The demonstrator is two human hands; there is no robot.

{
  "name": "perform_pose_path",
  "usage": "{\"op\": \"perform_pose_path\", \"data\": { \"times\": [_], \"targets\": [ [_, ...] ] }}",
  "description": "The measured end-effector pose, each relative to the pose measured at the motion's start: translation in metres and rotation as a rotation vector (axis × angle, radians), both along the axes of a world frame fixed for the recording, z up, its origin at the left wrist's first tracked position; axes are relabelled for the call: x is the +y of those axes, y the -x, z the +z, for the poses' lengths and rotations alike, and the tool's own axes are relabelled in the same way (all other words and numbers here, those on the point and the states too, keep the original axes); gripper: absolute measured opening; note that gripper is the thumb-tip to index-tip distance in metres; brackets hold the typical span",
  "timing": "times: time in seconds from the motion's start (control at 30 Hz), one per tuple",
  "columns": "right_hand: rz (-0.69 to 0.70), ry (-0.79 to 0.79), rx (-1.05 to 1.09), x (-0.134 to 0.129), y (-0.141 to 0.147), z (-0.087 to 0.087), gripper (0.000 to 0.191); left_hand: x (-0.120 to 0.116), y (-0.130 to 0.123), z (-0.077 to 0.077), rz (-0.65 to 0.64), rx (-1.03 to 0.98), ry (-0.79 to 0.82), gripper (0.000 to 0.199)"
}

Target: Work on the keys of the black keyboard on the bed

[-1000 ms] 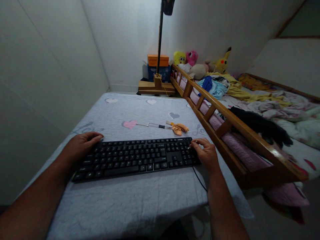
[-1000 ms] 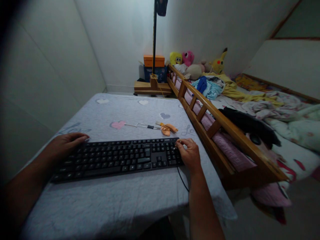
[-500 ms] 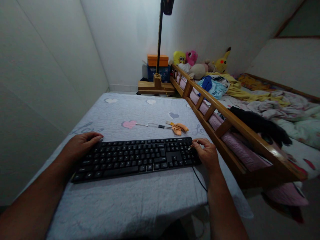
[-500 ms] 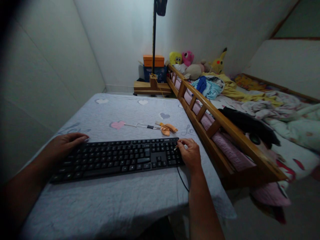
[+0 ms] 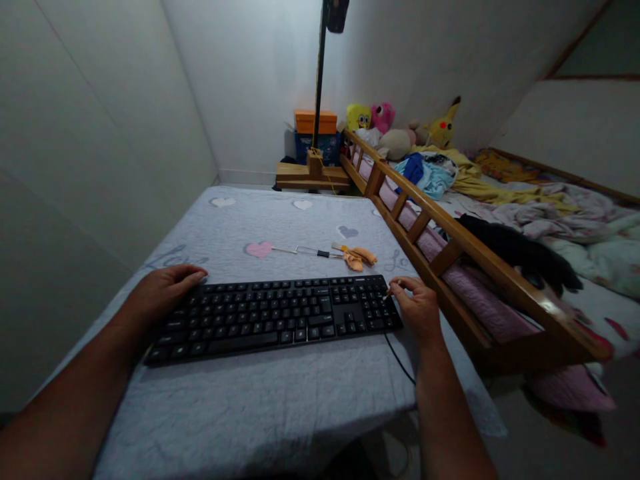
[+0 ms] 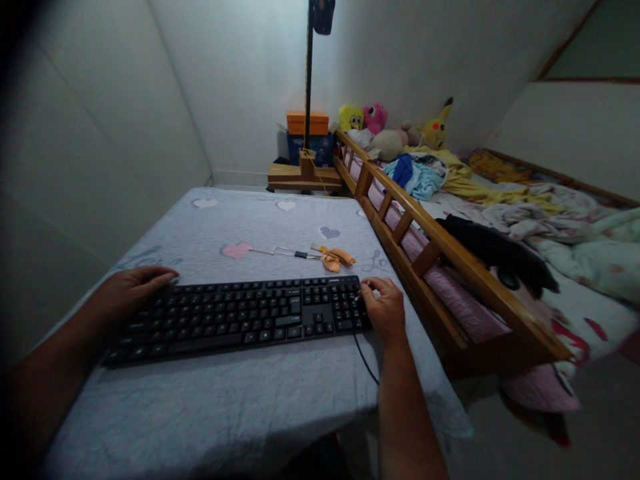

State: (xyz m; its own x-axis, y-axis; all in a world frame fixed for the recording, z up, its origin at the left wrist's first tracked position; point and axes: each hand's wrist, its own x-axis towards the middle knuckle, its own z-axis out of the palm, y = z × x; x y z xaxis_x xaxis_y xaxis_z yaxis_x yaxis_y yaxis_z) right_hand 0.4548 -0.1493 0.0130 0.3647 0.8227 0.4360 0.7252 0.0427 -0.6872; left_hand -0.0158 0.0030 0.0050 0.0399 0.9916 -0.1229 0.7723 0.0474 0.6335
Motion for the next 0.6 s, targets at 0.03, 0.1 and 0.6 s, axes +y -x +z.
{"op": "perform_pose_path", "data": {
  "times": [0.03, 0.1, 0.6],
  "targets": [
    [0.006, -0.003, 0.000, 0.000, 0.001, 0.001, 0.019, 0.000, 0.000, 0.000, 0.002, 0.002, -0.003, 0.048],
    [0.023, -0.008, 0.004, 0.000, 0.004, 0.003, 0.019, -0.001, -0.001, 0.001, -0.002, 0.009, -0.006, 0.049],
    [0.008, -0.006, -0.004, 0.000, 0.002, 0.002, 0.019, -0.002, 0.001, -0.001, -0.008, -0.007, 0.003, 0.050]
  ]
}}
